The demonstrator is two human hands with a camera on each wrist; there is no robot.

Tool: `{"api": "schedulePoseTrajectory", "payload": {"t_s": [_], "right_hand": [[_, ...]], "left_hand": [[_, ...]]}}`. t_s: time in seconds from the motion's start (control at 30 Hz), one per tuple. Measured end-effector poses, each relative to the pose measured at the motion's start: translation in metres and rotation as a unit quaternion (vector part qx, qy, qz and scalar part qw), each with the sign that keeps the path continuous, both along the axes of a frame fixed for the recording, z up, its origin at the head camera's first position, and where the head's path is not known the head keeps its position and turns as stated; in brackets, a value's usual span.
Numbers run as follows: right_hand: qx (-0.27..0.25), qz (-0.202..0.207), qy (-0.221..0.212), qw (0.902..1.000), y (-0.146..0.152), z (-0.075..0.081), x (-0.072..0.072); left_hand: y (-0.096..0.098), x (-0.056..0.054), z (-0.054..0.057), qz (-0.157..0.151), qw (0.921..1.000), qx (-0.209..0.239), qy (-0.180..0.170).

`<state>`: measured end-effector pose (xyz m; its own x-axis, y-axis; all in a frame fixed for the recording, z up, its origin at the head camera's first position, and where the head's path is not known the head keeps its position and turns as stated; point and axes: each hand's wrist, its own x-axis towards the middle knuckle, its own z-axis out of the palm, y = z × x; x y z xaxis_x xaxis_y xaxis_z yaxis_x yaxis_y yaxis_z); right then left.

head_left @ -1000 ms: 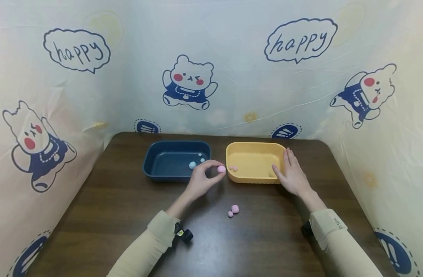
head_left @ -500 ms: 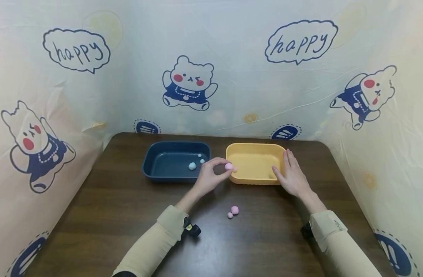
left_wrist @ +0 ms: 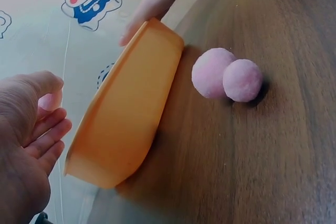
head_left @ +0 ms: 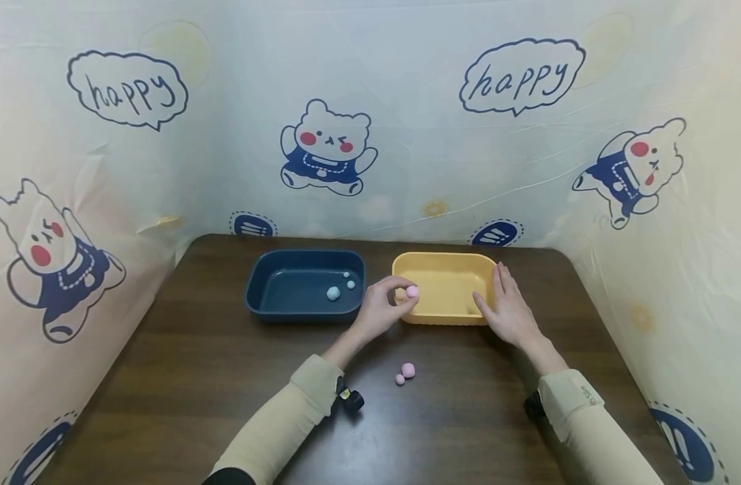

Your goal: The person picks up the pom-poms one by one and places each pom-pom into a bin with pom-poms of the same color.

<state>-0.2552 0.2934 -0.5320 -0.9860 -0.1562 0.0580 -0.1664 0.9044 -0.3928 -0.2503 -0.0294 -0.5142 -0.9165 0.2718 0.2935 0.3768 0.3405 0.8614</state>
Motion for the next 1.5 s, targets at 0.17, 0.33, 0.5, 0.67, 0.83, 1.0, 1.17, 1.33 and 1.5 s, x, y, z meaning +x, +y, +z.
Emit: {"api": "schedulePoseTrajectory", "payload": {"t_s": [0.17,0.33,0.5,0.67,0.83,1.0,1.17,1.33,1.5], "right_hand": [[0.001,-0.001,-0.003,1.0000,0.000,0.000,0.001],[-0.001,-0.001,-0.002,1.0000,0.000,-0.001,0.001],[-0.002,-0.002,-0.007,1.0000,0.000,-0.001,0.001],[-0.005,-0.003,-0.006,1.0000,-0.001,-0.001,0.001],[-0.007,-0.004,-0.003,1.0000,-0.001,-0.001,0.001],[-0.003,-0.002,-0.004,1.0000,0.000,-0.002,0.000],[-0.001,-0.001,-0.002,1.0000,0.000,-0.001,-0.001],[-0.002,-0.001,-0.001,1.0000,0.000,-0.001,-0.002],[-0.003,0.002,0.002,1.0000,0.000,-0.001,-0.001]], "left_hand": [[0.007,0.000,0.003,-0.001,0.9998,0.011,-0.018],[0.014,-0.002,0.003,-0.009,0.9994,0.019,-0.026],[0.019,-0.004,0.002,-0.023,0.9983,0.027,-0.045],[0.025,-0.007,0.002,-0.015,0.9985,0.017,-0.049],[0.033,-0.015,-0.003,0.003,0.9997,-0.011,-0.023],[0.040,-0.020,-0.005,0.012,0.9989,-0.044,0.011],[0.045,-0.022,-0.002,0.024,0.9962,-0.078,0.031],[0.048,-0.024,0.000,0.030,0.9893,-0.134,0.048],[0.045,-0.023,0.000,0.042,0.9751,-0.210,0.057]]}}
